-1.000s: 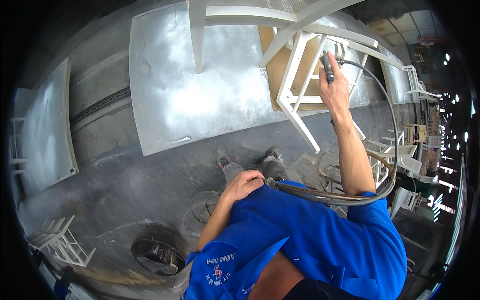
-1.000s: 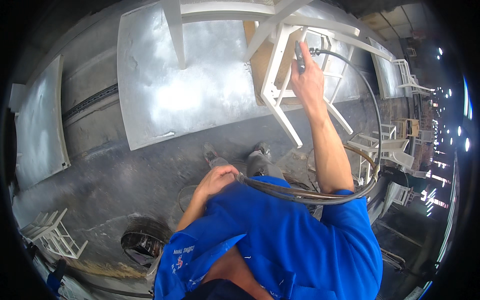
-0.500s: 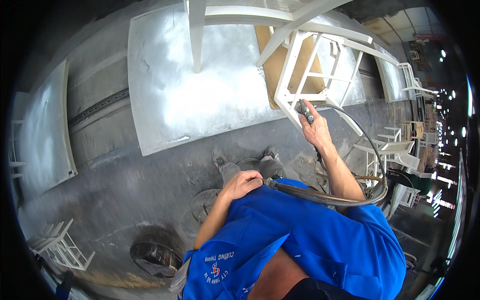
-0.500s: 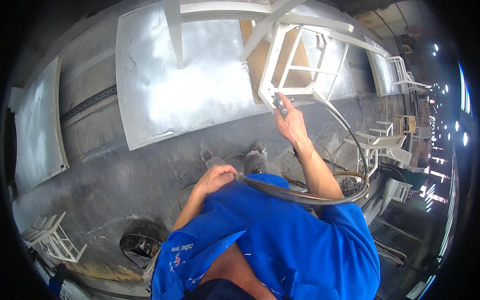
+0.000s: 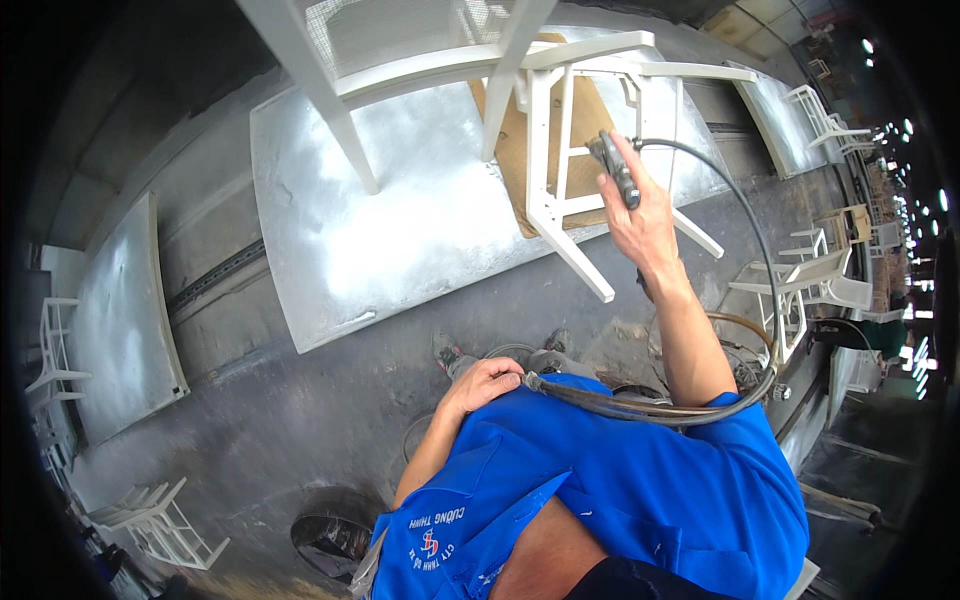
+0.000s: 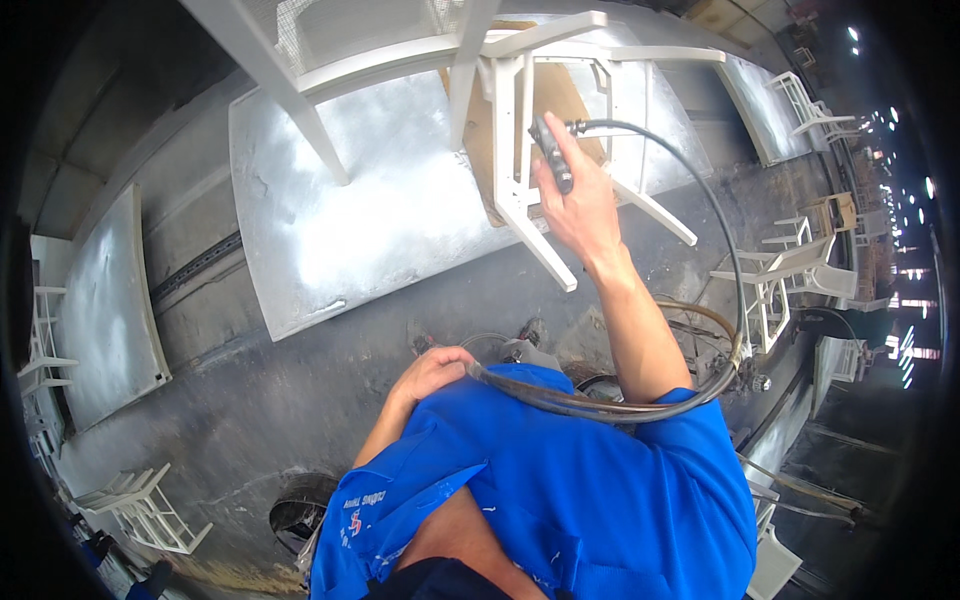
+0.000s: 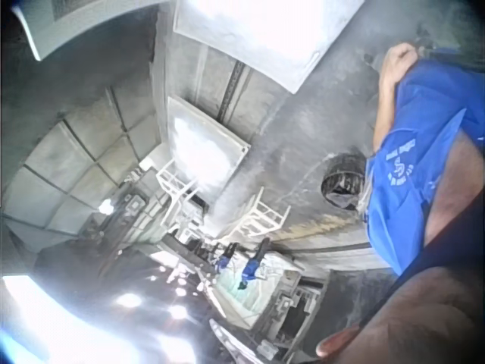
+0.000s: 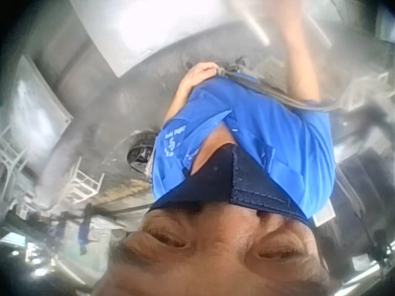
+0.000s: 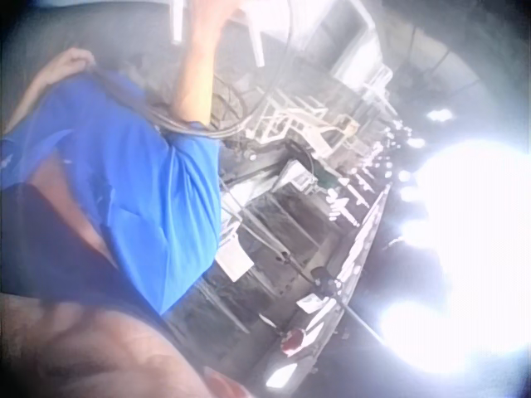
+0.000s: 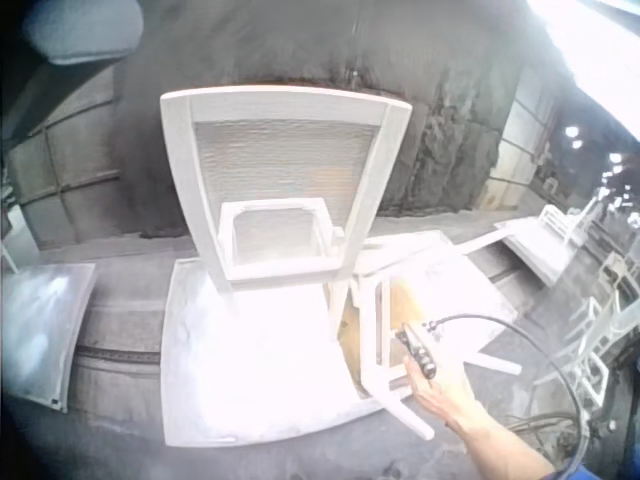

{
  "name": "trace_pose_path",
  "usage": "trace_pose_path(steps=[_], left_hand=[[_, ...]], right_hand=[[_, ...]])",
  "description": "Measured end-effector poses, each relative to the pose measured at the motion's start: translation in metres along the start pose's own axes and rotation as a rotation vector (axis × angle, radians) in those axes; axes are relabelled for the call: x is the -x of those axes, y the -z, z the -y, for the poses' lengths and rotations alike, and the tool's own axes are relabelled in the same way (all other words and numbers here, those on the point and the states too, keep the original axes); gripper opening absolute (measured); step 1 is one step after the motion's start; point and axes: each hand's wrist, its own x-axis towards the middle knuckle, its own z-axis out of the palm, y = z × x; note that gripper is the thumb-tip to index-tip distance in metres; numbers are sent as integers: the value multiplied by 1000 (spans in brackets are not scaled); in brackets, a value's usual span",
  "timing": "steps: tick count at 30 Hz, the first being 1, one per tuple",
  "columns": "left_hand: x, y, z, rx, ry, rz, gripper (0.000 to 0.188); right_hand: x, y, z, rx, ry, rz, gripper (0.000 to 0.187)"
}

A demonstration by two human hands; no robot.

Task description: The person spray paints white chair frames using a handheld spray gun. They repeatedly pick up each chair, rotate it to coat all sides, and place it back on a protective sheet. The person also moves a cardboard sheet to access the work area.

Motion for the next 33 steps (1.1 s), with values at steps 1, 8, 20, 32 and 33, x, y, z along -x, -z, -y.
trace_pose_path(steps=[1,8,20,32,33], left_hand=[[-7,-7,-3,5,28,19,34],[-64,-83,-26,-99,62,-15,41],[-121,-187,-71,-208,139,-92,25],[-139,-202,-86,-61,207,-119,21],[-139,-200,-88,-52,191,-114,21]], right_hand=[[8,10,-10,-21,-31,15,54],[70,74,-119,-247,-262,94,55],[105,103,-245,-463,-441,275,55],[69,146,-260,-566,-254,152,52],[56,145,-256,-573,-234,135,52]])
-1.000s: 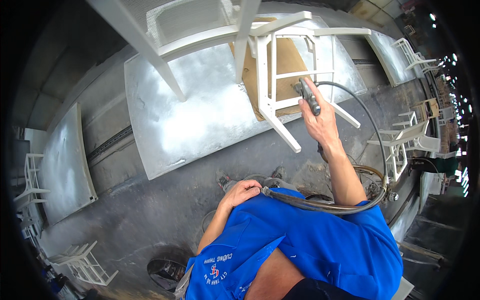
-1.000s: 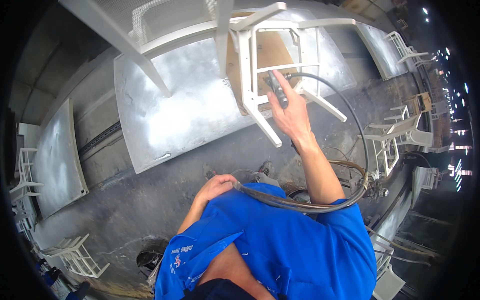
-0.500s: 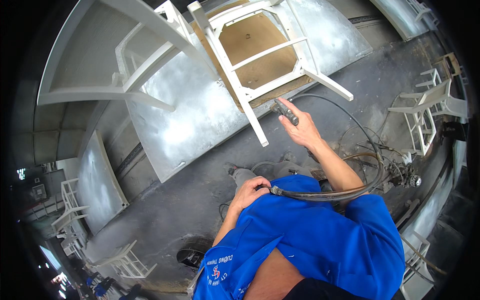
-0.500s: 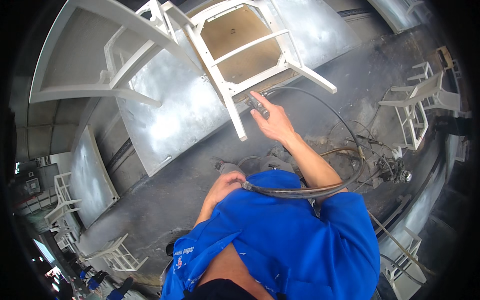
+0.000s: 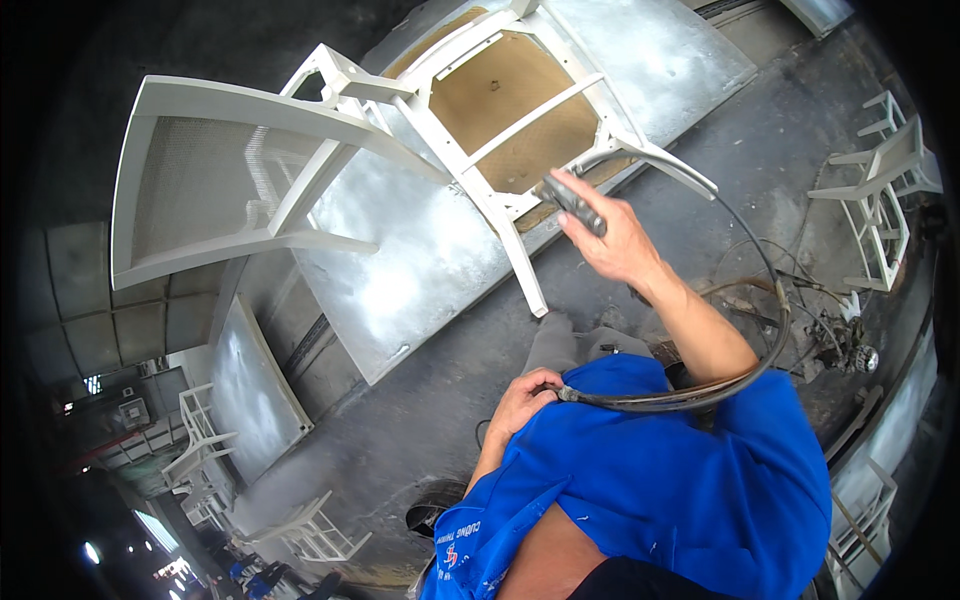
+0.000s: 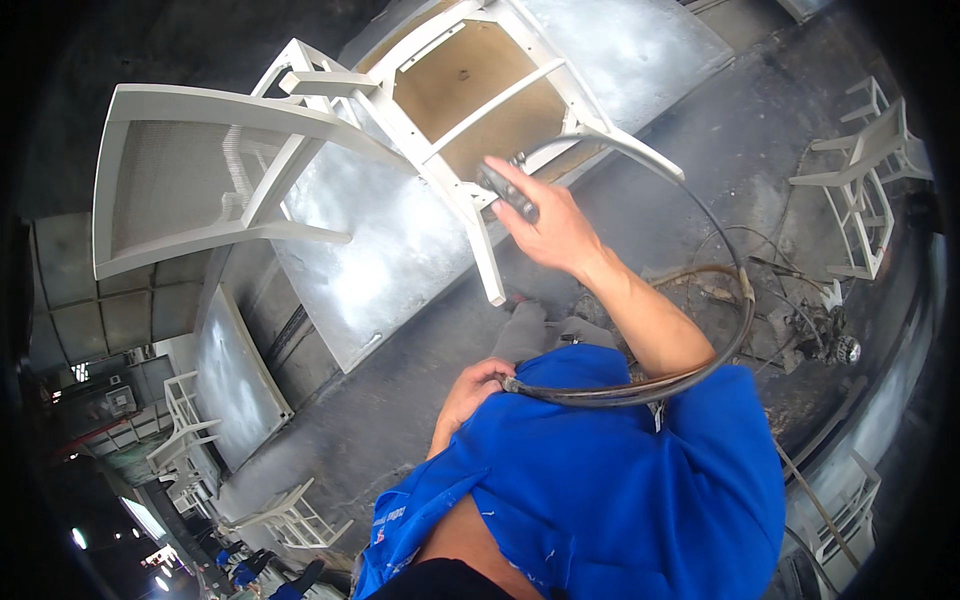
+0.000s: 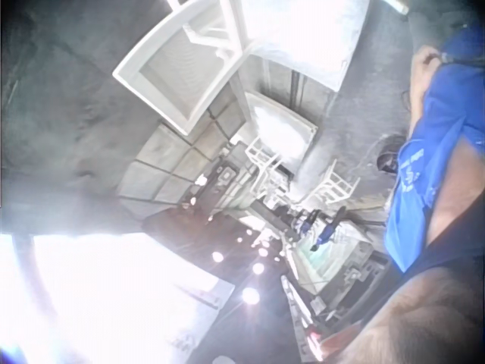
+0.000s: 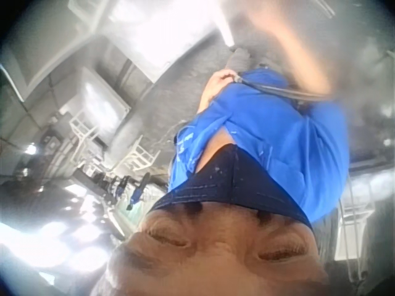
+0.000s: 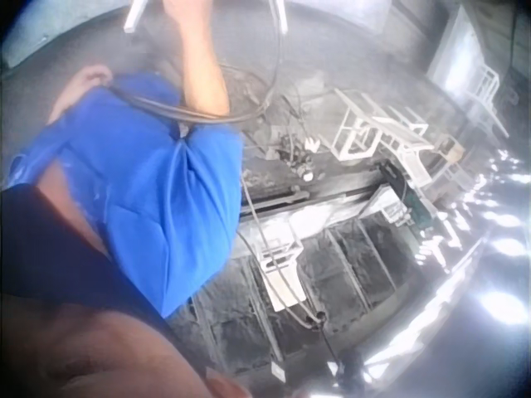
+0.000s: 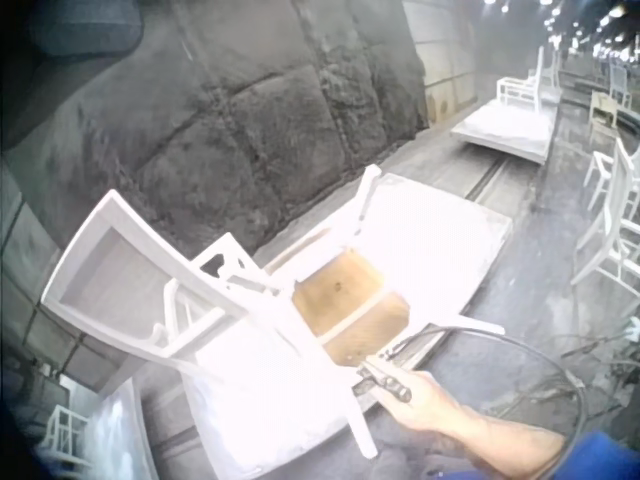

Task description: The person spray paints white chair frames using a handheld spray gun. They repeatedly pick up each chair, rotate it to coat all sides, and place it back on a protective sheet. The person also moves a cardboard sheet to access the work area.

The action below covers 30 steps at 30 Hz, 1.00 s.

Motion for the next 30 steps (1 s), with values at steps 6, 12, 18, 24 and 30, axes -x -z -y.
trace_pose_path(steps=[6,12,18,24,30], left_hand=[[-24,26,-9,65,36,80,27],[-49,56,-18,48,-52,183,24],[-57,63,-27,9,24,160,30],[-86,37,-28,86,14,150,37],[-115,-25,-38,131,16,64,38]], right_hand=[[-77,-27,26,72,128,-34,52],[-122,-21,51,92,-45,17,53],[-132,-19,64,63,7,34,54],[-143,0,54,3,78,-12,52],[-160,72,34,34,39,-124,50]])
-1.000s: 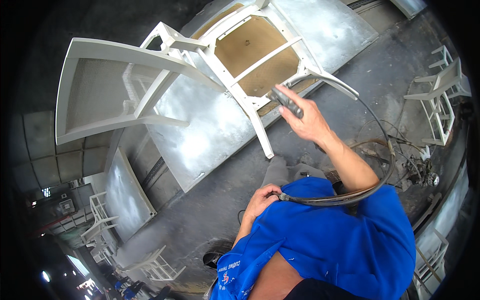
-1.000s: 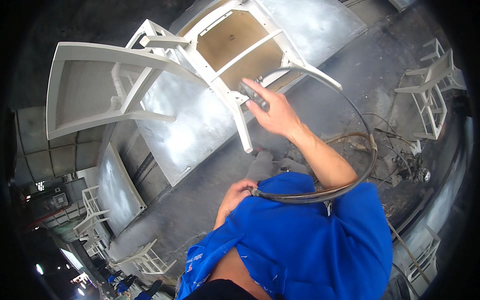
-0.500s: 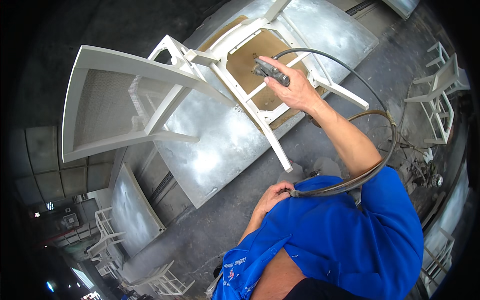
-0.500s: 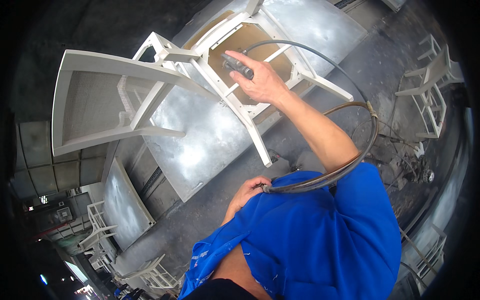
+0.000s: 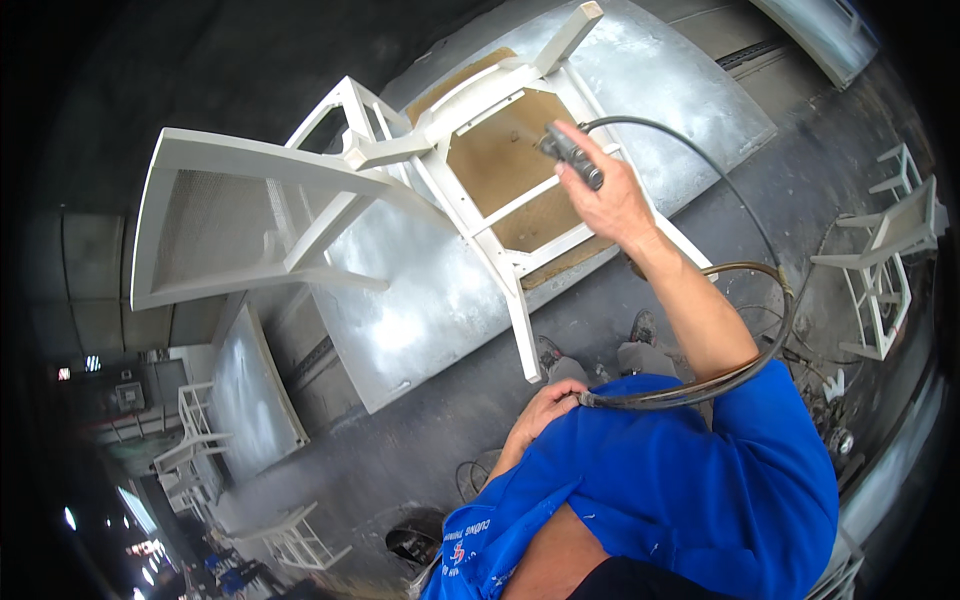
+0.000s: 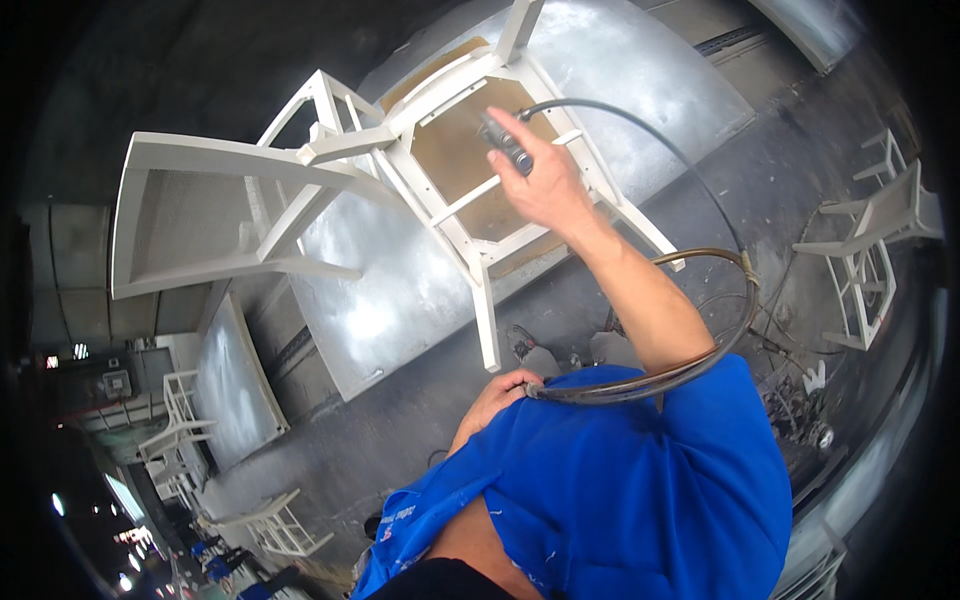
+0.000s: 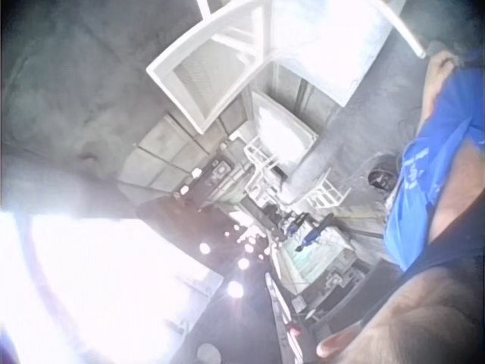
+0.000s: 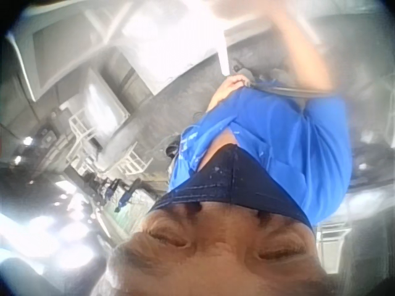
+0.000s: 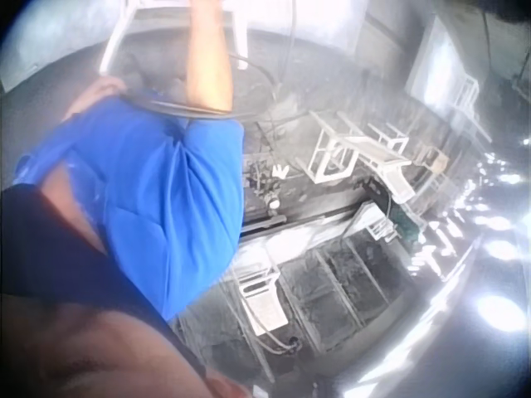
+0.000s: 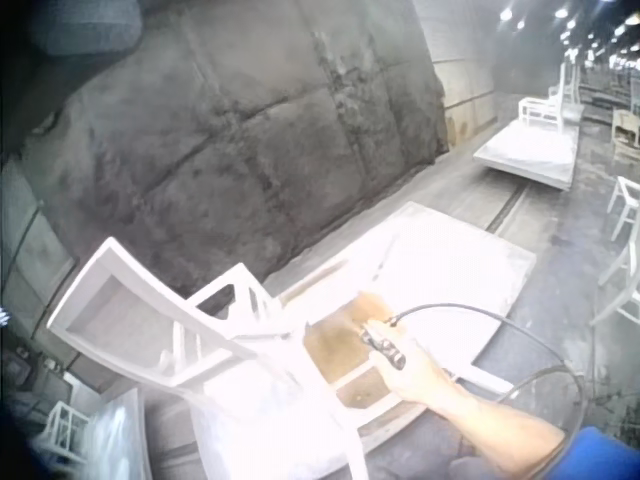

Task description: The person spray paints white chair frames using a handheld spray gun. They repeatedly pick up each chair, rotate it to coat all sides, and place it back on a protective sheet. The person also moves a cardboard sheet to access the work area.

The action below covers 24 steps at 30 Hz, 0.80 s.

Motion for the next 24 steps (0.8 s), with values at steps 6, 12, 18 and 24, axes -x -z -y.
trace_pose_path(steps=[6,12,18,24], left_hand=[[-24,-45,-13,-83,-40,-20,36],[-20,-70,-13,8,-38,-116,37],[-20,-60,-35,-3,-82,-56,47],[-67,-61,-96,-362,-240,229,46]], right_hand=[[-17,29,-20,-52,38,127,52],[-30,-7,-22,-112,136,301,52],[-9,-9,-39,-60,93,433,53],[38,61,-52,112,-63,368,53]])
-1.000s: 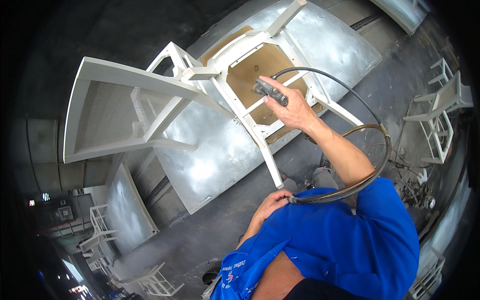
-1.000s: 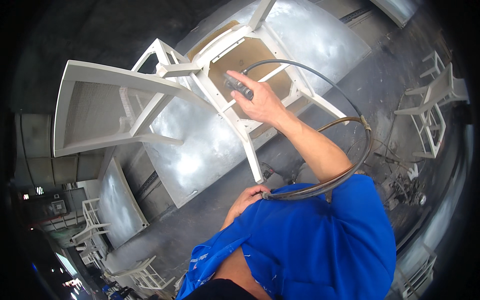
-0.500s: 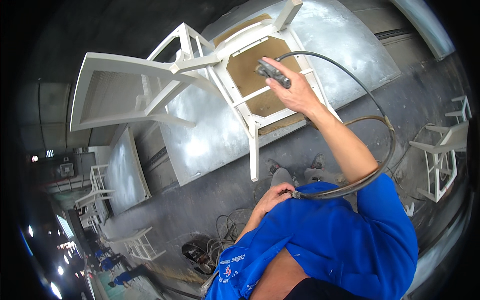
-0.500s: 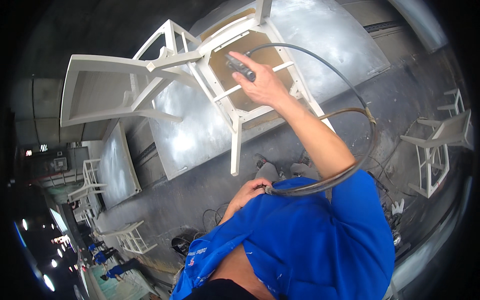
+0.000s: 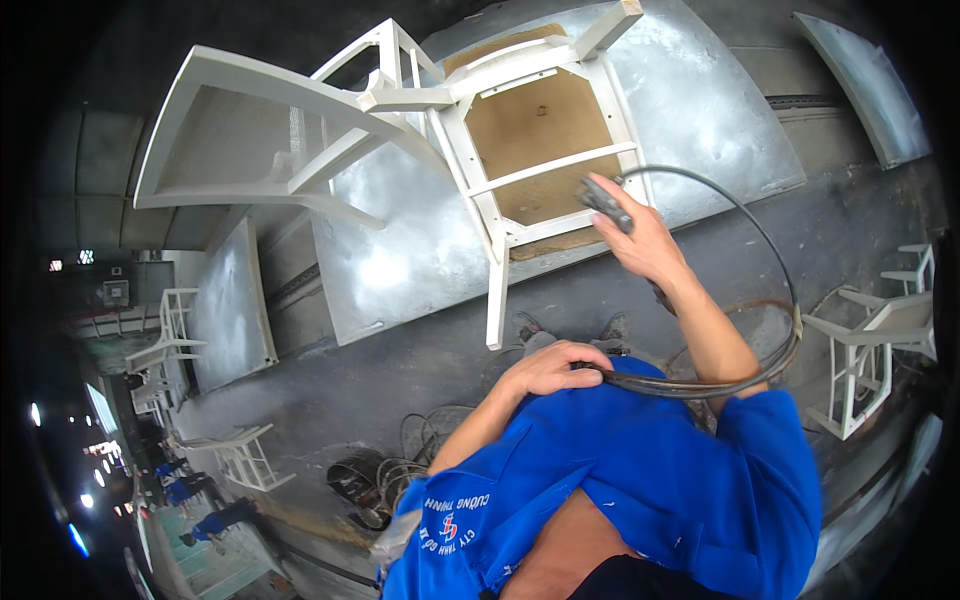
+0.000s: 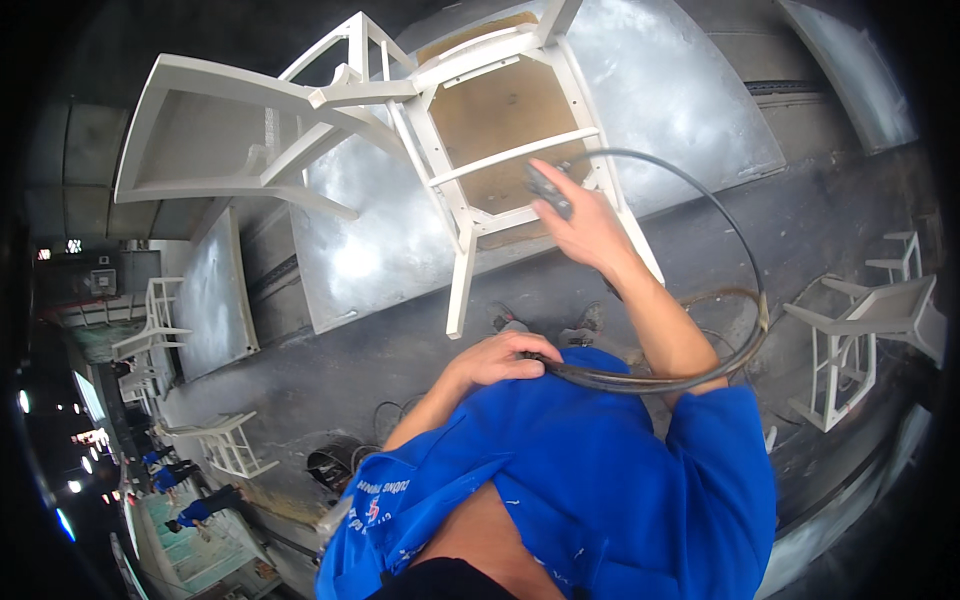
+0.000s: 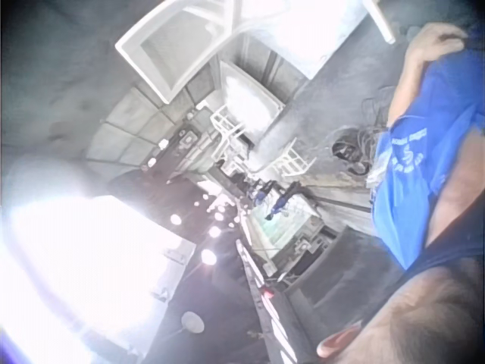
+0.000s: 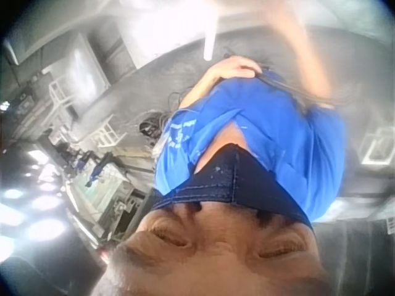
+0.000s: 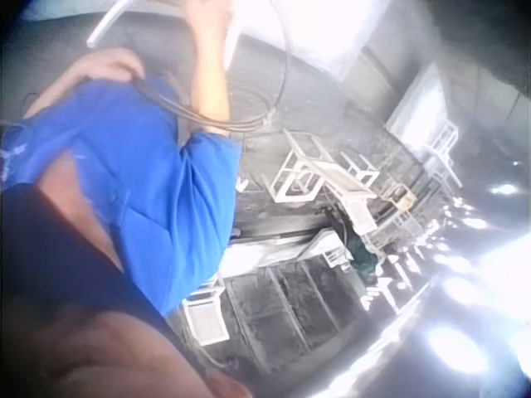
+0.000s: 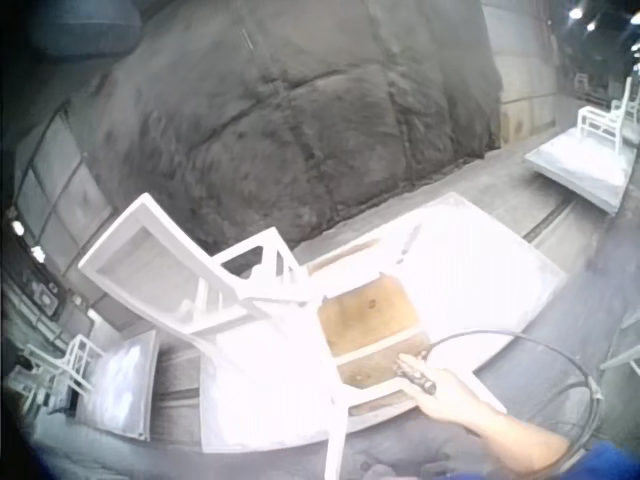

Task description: The person spray paints white chair frames using a handheld spray gun. They repeatedly pick up each chair, rotate it to coat all sides, and place it back on a protective sheet. The person also moves a cardboard sheet to access the work area.

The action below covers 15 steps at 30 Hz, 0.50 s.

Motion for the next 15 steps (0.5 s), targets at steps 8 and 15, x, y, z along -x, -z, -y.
trace_pose_path(steps=[8,15], left_hand=[[-87,-37,-58,-62,-180,386,33],[-95,-67,-69,40,-218,520,30]], right_hand=[[82,57,14,27,-300,-230,55],[93,48,23,-69,-70,-119,55]])
